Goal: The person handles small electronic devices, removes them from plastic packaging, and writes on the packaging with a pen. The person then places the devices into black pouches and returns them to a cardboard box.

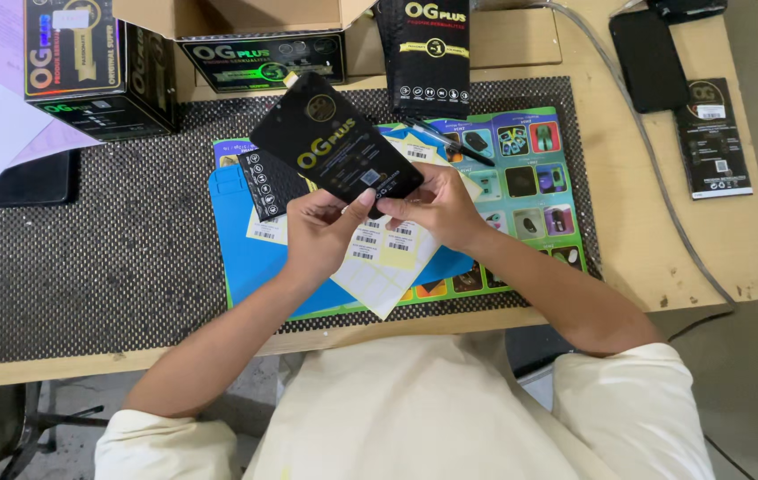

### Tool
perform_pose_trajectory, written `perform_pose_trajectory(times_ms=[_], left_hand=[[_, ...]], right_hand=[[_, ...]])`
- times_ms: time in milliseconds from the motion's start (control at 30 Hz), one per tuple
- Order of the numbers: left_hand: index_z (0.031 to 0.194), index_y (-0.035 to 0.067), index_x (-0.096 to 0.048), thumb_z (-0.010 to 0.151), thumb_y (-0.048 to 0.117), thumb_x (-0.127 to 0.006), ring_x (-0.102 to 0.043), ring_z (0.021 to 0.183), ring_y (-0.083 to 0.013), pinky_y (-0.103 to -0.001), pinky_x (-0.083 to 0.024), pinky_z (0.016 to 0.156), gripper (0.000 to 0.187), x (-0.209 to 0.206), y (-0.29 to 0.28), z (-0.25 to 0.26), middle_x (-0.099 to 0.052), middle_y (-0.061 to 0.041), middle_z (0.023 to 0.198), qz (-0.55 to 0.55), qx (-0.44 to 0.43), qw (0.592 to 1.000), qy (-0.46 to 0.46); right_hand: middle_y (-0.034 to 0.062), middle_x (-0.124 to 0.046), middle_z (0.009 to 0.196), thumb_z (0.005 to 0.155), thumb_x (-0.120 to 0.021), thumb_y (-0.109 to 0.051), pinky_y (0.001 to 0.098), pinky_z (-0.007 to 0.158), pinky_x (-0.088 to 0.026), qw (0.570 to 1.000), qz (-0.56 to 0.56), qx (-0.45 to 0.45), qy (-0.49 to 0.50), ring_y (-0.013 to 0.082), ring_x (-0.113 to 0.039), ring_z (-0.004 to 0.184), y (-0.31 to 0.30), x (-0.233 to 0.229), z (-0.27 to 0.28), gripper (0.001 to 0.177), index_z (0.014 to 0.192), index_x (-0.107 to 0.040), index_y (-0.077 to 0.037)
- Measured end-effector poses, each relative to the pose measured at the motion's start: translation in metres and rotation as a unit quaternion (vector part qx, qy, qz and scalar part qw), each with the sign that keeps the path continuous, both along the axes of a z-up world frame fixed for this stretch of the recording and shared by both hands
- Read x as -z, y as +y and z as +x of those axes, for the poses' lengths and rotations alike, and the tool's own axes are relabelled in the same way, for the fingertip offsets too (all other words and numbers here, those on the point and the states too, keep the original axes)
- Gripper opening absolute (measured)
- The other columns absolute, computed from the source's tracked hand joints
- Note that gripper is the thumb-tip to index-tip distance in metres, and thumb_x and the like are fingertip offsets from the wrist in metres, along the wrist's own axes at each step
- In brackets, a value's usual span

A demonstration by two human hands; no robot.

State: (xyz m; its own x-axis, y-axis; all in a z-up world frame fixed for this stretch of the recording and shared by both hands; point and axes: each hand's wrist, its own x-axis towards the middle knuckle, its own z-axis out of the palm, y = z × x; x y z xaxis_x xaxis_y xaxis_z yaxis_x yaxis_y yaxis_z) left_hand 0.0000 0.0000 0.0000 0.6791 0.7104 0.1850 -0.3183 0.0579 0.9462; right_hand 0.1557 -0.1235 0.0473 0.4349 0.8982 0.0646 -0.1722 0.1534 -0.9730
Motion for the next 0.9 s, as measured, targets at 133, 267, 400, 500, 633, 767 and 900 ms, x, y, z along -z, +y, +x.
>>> perform_pose_trajectory(times_ms=[133,267,400,500,633,767,900], left_hand=[[0.100,0.001,-0.080,0.093,0.003,-0.079,-0.066,0.081,-0.0078,-0.025,-0.058,0.068,0.007,0.029,0.003,0.000,-0.078,-0.011,0.081,0.012,-0.003,1.000,-0.020],[0.100,0.001,-0.079,0.093,0.002,-0.078,-0.069,0.082,-0.0107,-0.028,-0.060,0.070,0.007,0.016,0.002,-0.002,-0.079,-0.012,0.083,0.015,0.002,0.999,-0.036],[0.100,0.001,-0.080,0.093,0.002,-0.077,-0.068,0.089,-0.0122,-0.030,-0.059,0.074,0.008,-0.008,-0.008,-0.005,-0.080,-0.013,0.087,0.034,0.000,0.998,-0.052],[0.103,0.002,-0.079,0.093,0.001,-0.077,-0.071,0.086,-0.0139,-0.030,-0.060,0.073,0.010,0.001,0.001,-0.003,-0.080,-0.012,0.090,0.047,-0.001,0.997,-0.058],[0.101,0.000,-0.080,0.093,0.001,-0.077,-0.069,0.087,-0.0129,-0.031,-0.059,0.073,0.009,0.014,0.002,-0.002,-0.080,-0.013,0.089,0.045,-0.006,0.998,-0.051],[0.102,0.002,-0.079,0.094,0.001,-0.075,-0.067,0.093,-0.0131,-0.032,-0.059,0.073,0.009,-0.003,-0.012,-0.002,-0.080,-0.014,0.092,0.061,-0.003,0.997,-0.050],[0.107,0.001,-0.079,0.095,0.000,-0.074,-0.068,0.097,-0.0156,-0.034,-0.061,0.073,0.013,0.002,-0.009,0.002,-0.080,-0.015,0.094,0.099,-0.006,0.994,-0.047]], right_hand=[[0.0164,-0.077,0.080,0.087,-0.081,0.001,0.0398,0.069,-0.070,1.000,-0.011,-0.002,-0.003,0.0228,-0.079,0.075,-0.003,0.001,-0.001,0.010,0.091,-0.072,0.003],[0.0208,-0.076,0.082,0.091,-0.076,0.001,0.0487,0.072,-0.069,0.999,0.012,-0.015,0.048,0.0305,-0.079,0.080,-0.003,0.003,0.006,0.006,0.091,-0.072,0.007],[0.0285,-0.076,0.103,0.100,-0.063,-0.015,0.0546,0.086,-0.065,0.992,0.050,-0.110,0.022,0.0392,-0.076,0.096,-0.007,0.014,0.025,0.023,0.109,-0.075,0.003],[0.0260,-0.074,0.113,0.104,-0.055,-0.026,0.0480,0.093,-0.063,0.986,0.083,-0.144,-0.007,0.0351,-0.074,0.104,-0.006,-0.004,0.026,0.036,0.120,-0.071,0.002],[0.0143,-0.070,0.102,0.092,-0.074,-0.015,0.0349,0.088,-0.061,0.990,0.065,-0.087,-0.096,0.0193,-0.070,0.097,-0.006,0.006,0.032,0.038,0.121,-0.064,0.006],[0.0104,-0.069,0.081,0.090,-0.079,-0.001,0.0275,0.071,-0.059,0.991,0.038,-0.060,-0.111,0.0127,-0.067,0.077,-0.006,0.011,0.034,0.015,0.097,-0.067,0.005],[0.0142,-0.078,0.087,0.093,-0.076,-0.001,0.0320,0.080,-0.064,0.994,0.000,-0.052,-0.097,0.0148,-0.073,0.083,-0.009,-0.005,0.034,0.006,0.097,-0.074,0.003]])
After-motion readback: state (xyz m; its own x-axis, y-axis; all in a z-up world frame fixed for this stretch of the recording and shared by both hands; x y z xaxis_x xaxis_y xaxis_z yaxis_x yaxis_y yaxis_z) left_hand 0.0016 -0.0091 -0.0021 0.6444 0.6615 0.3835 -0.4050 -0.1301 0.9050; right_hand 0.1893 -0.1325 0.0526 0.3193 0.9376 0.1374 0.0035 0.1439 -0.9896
